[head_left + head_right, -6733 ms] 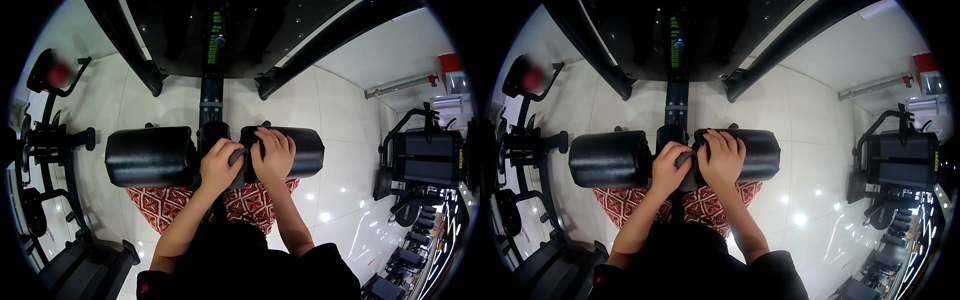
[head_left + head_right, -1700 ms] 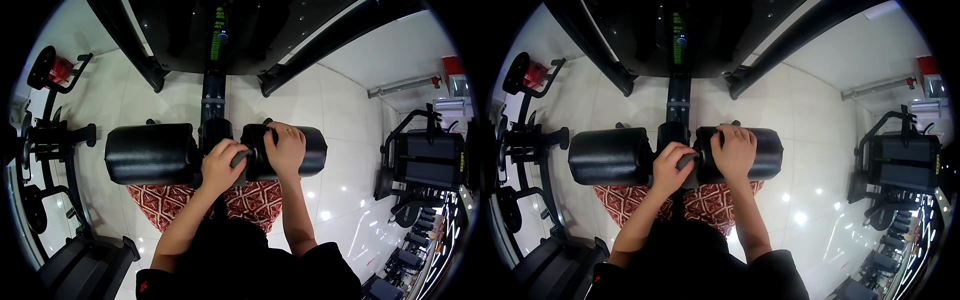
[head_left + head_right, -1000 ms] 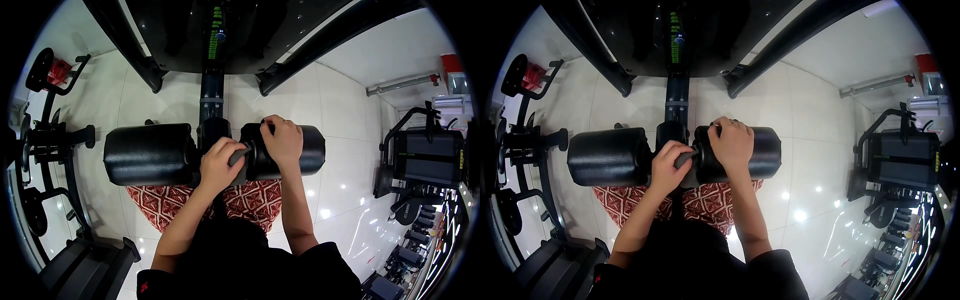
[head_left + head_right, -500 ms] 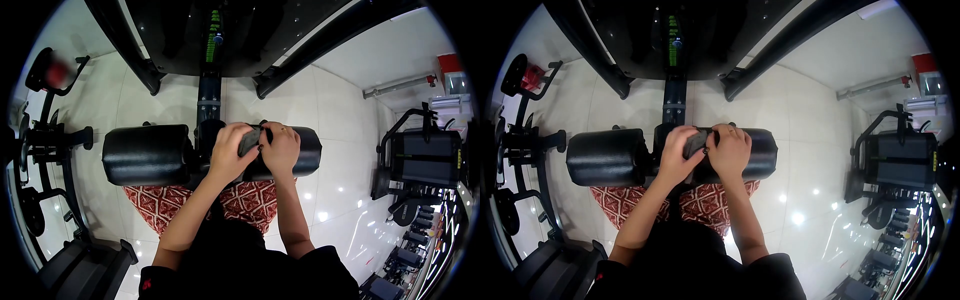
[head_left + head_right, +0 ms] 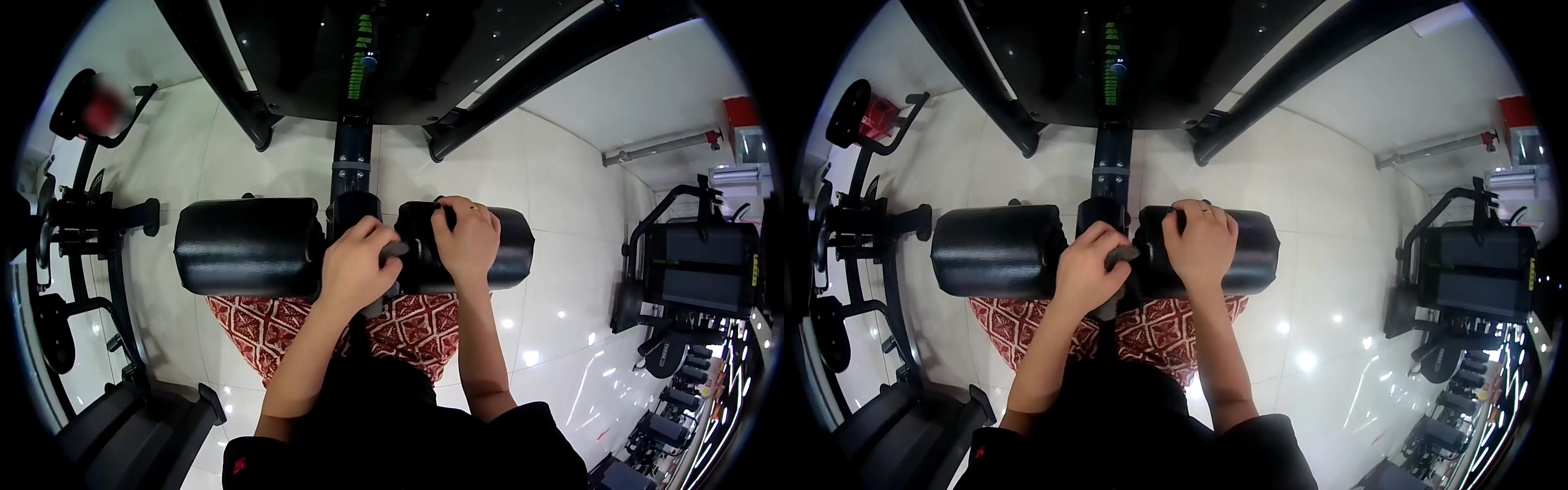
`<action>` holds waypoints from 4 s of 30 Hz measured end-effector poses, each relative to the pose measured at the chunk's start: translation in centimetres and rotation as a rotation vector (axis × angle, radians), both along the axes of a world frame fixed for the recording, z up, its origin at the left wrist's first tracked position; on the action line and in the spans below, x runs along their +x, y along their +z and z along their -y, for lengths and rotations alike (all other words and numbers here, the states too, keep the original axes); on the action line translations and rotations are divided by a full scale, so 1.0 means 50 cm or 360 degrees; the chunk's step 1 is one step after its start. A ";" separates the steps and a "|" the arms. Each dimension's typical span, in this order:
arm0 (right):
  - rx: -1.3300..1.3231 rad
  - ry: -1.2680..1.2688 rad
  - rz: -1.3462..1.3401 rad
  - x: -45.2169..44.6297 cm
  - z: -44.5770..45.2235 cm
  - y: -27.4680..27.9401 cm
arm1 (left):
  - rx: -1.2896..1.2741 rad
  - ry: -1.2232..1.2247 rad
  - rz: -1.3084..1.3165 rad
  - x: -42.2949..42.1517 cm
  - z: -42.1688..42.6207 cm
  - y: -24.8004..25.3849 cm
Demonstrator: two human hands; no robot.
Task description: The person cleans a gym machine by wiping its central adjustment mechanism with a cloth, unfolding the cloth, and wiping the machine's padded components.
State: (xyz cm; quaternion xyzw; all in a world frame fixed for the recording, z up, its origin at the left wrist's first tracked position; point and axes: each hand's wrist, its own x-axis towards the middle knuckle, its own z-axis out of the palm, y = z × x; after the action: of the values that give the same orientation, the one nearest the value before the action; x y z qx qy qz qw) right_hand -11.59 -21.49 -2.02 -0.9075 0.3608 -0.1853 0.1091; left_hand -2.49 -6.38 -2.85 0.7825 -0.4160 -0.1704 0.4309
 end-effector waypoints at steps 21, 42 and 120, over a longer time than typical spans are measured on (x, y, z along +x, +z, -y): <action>-0.0040 0.0005 0.0005 0.000 0.003 0.000 | -0.0385 -0.0083 -0.0250 0.017 0.021 -0.045; 0.0634 0.0052 -0.0371 0.067 0.072 -0.006 | -0.0196 0.0338 0.0038 -0.018 0.050 -0.051; -0.0195 0.0100 0.0408 -0.091 -0.064 -0.034 | -0.0573 0.0070 -0.0003 -0.007 0.022 -0.056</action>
State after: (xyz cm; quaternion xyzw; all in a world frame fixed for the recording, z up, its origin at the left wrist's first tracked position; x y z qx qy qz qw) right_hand -16.14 -18.29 -3.74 -0.8922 0.3032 -0.3180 0.1045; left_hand -2.84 -7.50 -5.62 0.7015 -0.4221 -0.0843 0.5681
